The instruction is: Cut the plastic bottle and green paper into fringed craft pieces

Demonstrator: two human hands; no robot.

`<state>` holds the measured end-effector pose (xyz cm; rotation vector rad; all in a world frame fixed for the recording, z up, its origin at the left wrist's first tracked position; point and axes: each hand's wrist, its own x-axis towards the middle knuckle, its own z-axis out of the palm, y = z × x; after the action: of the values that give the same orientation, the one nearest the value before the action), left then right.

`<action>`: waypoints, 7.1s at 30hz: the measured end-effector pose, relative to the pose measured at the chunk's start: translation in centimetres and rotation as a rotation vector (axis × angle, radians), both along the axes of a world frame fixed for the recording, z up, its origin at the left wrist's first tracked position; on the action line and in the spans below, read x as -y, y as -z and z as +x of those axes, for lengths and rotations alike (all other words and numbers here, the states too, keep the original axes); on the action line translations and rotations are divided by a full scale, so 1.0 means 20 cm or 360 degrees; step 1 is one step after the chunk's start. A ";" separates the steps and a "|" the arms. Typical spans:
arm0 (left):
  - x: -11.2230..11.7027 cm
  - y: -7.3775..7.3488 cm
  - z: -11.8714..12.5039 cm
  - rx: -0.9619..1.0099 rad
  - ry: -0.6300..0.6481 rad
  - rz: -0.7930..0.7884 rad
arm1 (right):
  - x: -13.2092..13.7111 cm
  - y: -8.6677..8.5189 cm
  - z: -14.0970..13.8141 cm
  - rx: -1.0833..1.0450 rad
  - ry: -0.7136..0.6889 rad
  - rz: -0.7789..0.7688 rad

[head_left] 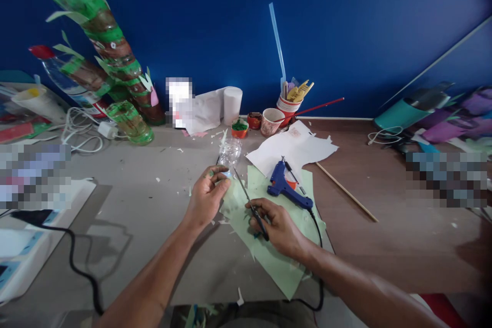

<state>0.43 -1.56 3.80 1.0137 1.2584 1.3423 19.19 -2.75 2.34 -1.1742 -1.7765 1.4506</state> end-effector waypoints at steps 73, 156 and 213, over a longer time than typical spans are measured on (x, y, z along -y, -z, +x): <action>0.05 -0.02 0.12 0.1010 0.0135 -0.0469 | 0.01 -0.02 0.02 0.0362 0.0020 0.0679; 0.06 -0.02 0.16 0.0831 0.0173 -0.0432 | 0.02 -0.04 0.00 0.0456 0.0007 0.0737; -0.03 0.02 -0.01 0.0496 -0.0332 0.0024 | -0.03 -0.03 0.04 0.0563 0.0217 0.0643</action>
<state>0.17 -0.97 3.47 0.6635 1.1391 1.6024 19.97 -2.16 2.96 -1.3548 -2.0520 0.7871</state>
